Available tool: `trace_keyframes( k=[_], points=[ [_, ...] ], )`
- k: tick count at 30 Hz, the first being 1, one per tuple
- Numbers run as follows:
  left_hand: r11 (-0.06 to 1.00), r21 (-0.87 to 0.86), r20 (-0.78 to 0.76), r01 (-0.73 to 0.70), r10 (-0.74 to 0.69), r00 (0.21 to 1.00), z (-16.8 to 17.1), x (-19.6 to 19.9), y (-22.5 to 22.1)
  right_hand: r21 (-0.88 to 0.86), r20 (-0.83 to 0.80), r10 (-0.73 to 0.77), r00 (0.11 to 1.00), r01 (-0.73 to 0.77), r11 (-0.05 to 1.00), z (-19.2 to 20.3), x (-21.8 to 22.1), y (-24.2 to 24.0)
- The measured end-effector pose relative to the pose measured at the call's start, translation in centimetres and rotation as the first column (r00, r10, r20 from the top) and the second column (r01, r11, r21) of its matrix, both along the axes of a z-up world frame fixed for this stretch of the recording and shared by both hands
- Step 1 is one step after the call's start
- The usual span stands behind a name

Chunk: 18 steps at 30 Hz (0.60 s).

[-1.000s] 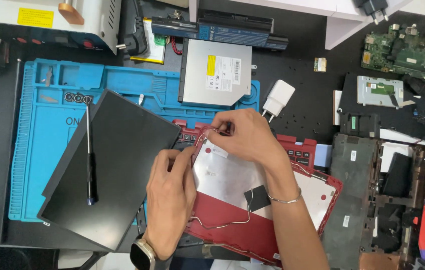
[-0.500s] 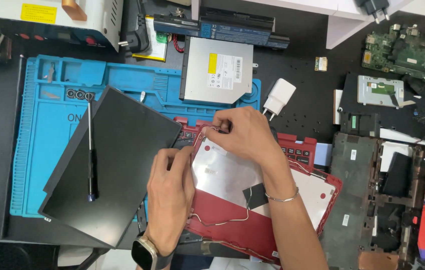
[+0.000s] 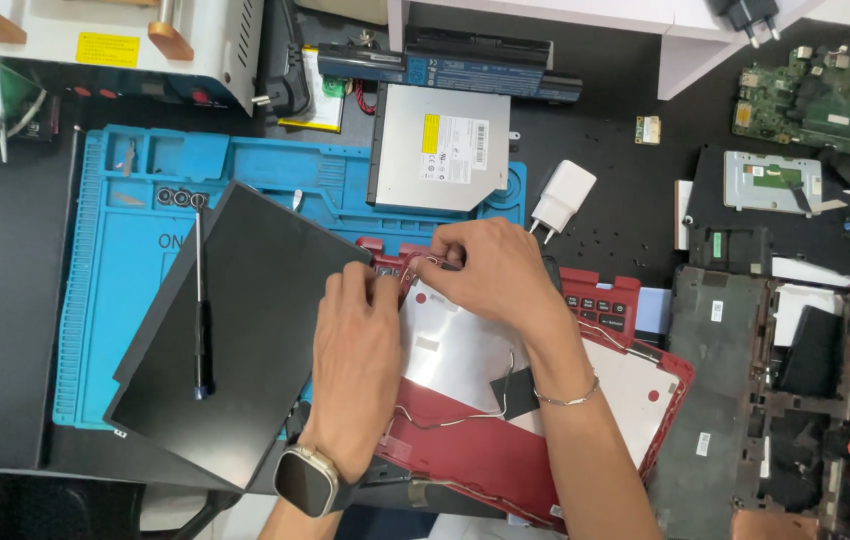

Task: The person repairs a laptop by routing internal wiring and securing the frame.

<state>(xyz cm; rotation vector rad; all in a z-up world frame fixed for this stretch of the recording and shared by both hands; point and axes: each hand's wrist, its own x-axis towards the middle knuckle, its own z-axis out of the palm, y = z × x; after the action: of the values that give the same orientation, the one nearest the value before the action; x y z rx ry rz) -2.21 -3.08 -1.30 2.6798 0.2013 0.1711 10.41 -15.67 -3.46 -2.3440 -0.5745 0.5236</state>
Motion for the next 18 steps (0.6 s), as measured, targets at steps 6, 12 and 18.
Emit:
trace_keyframes(
  k=[6,12,18],
  points=[
    [0.994,-0.106,0.12,0.001,0.012,0.993,-0.3,-0.8,0.2,0.033,0.023,0.035,0.999,-0.036,0.999,-0.3,0.2,-0.3],
    [0.984,-0.177,0.177,-0.009,0.04,0.983,0.2,-0.3,0.8,0.012,-0.013,0.006,1.0,-0.006,1.0,0.0,0.1,-0.2],
    [0.982,-0.191,0.209,0.0,0.04,0.977,-0.5,-0.3,0.0,-0.002,-0.013,0.014,1.0,-0.014,1.0,-0.1,0.1,-0.2]
  ],
)
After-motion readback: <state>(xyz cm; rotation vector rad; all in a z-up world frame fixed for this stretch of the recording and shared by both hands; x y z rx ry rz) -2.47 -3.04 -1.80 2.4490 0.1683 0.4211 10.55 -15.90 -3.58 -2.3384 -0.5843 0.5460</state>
